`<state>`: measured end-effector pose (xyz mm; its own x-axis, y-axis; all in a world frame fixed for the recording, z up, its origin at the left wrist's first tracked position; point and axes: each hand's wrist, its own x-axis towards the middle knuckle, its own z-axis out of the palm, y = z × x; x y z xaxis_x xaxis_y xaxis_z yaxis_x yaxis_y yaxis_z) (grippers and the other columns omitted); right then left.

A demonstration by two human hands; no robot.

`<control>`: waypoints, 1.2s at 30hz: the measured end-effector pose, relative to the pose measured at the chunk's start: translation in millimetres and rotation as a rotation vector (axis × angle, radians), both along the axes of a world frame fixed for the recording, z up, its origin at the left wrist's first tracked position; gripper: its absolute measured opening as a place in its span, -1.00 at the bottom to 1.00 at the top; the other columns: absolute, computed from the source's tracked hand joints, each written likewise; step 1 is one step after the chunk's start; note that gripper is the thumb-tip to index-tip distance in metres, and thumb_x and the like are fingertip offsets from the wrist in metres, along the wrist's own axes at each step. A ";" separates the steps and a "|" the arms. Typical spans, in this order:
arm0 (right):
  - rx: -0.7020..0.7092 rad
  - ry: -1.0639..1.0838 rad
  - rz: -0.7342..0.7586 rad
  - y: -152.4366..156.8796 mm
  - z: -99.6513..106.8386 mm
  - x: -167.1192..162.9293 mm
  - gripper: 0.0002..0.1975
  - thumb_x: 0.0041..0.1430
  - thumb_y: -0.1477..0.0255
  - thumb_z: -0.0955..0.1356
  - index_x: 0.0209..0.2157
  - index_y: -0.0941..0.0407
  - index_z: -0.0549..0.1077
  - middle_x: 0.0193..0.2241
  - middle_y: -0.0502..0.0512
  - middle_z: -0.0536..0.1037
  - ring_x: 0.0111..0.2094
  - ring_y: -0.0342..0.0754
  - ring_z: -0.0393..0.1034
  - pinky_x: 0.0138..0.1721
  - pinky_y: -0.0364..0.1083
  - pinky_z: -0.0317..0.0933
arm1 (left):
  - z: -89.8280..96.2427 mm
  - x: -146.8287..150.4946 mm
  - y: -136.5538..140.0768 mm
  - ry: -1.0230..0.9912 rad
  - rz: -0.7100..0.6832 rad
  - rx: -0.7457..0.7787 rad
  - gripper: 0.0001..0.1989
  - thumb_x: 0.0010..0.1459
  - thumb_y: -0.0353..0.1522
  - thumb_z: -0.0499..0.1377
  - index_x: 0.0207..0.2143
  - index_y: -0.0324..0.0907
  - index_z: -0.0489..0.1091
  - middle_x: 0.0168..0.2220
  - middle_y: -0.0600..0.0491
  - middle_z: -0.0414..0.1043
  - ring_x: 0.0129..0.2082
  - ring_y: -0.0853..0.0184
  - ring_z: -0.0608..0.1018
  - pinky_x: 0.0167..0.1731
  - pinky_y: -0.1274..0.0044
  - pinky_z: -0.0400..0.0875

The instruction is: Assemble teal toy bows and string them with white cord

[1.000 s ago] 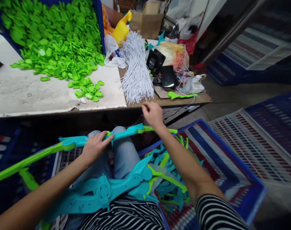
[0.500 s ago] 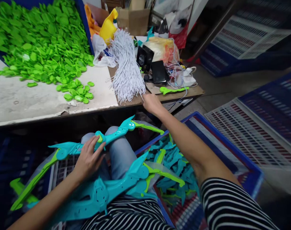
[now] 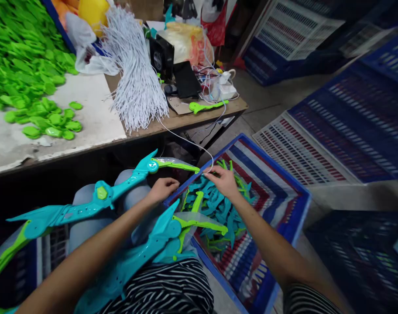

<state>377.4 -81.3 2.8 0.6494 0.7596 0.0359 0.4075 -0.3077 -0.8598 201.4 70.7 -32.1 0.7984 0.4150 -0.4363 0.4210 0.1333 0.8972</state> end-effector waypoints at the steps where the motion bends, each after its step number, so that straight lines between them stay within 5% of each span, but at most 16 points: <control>1: 0.017 -0.093 -0.003 5.9 -7.9 1.3 -0.81 0.00 0.26 0.39 -0.49 0.11 0.50 -0.39 0.11 0.58 -0.27 0.01 0.44 -0.12 0.05 0.27 | -1.9 10.9 -2.7 0.008 0.033 -0.076 -0.90 0.03 -0.42 0.16 -0.43 -0.26 0.47 -0.50 0.05 0.46 -0.51 0.38 0.47 -0.46 0.57 0.34; 5: 0.034 -0.252 0.064 16.1 -27.4 4.4 -0.88 0.07 0.38 0.34 -0.47 0.09 0.50 -0.28 0.11 0.60 -0.18 0.02 0.44 -0.07 0.07 0.26 | -8.3 34.3 -9.2 0.024 0.082 -0.185 -0.93 0.03 -0.45 0.18 -0.43 -0.28 0.46 -0.53 0.05 0.45 -0.55 0.43 0.44 -0.50 0.60 0.30; 15: -0.035 -0.406 0.200 15.6 -38.7 8.8 -0.87 0.12 0.44 0.32 -0.41 0.09 0.52 -0.23 0.13 0.59 -0.15 0.01 0.42 -0.09 0.07 0.28 | -11.2 55.4 -16.0 0.015 0.111 -0.469 -0.87 0.12 -0.52 0.14 -0.27 -0.29 0.45 -0.51 0.05 0.46 -0.55 0.44 0.47 -0.50 0.61 0.34; 21: 0.042 -0.421 0.207 12.3 -44.4 5.0 -0.81 0.19 0.38 0.28 -0.38 0.07 0.53 -0.18 0.15 0.56 -0.14 0.00 0.42 -0.08 0.08 0.29 | -8.7 73.0 -21.4 -0.027 0.074 -0.641 -0.82 0.19 -0.44 0.13 -0.47 -0.33 0.40 -0.53 -0.02 0.45 -0.55 0.44 0.50 -0.42 0.60 0.41; 26: 0.054 -0.405 0.177 10.5 -49.7 -4.3 -0.82 0.17 0.33 0.31 -0.25 0.09 0.48 -0.20 0.16 0.54 -0.13 0.04 0.41 -0.09 0.07 0.30 | -13.6 73.8 -23.6 0.009 0.091 -0.587 -0.78 0.19 -0.47 0.10 -0.53 -0.31 0.36 -0.62 0.02 0.40 -0.63 0.46 0.45 -0.48 0.61 0.39; 31: -0.008 -0.339 0.066 3.3 -56.3 -8.3 -0.60 0.13 0.29 0.33 0.00 0.09 0.34 -0.21 0.14 0.54 -0.32 -0.02 0.42 -0.23 0.00 0.35 | 6.5 14.2 0.0 0.036 0.178 -0.411 -0.80 0.13 -0.43 0.12 -0.56 -0.23 0.27 -0.56 0.05 0.46 -0.61 0.45 0.46 -0.54 0.62 0.36; 36: -0.006 -0.287 0.048 5.0 -51.1 -13.6 -0.46 0.09 0.24 0.34 0.10 0.08 0.23 -0.22 0.11 0.55 -0.41 -0.07 0.39 -0.26 -0.02 0.36 | 68.0 -94.8 37.8 -0.142 0.215 -0.248 -0.80 0.04 -0.25 0.18 -0.47 -0.22 0.37 -0.13 -0.11 0.52 -0.06 0.11 0.51 -0.19 0.34 0.48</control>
<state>363.8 -76.3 -48.3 0.5764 0.7902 0.2082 0.6481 -0.2869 -0.7054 106.6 108.4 35.9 0.7643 0.4752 -0.4360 0.2335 0.4263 0.8739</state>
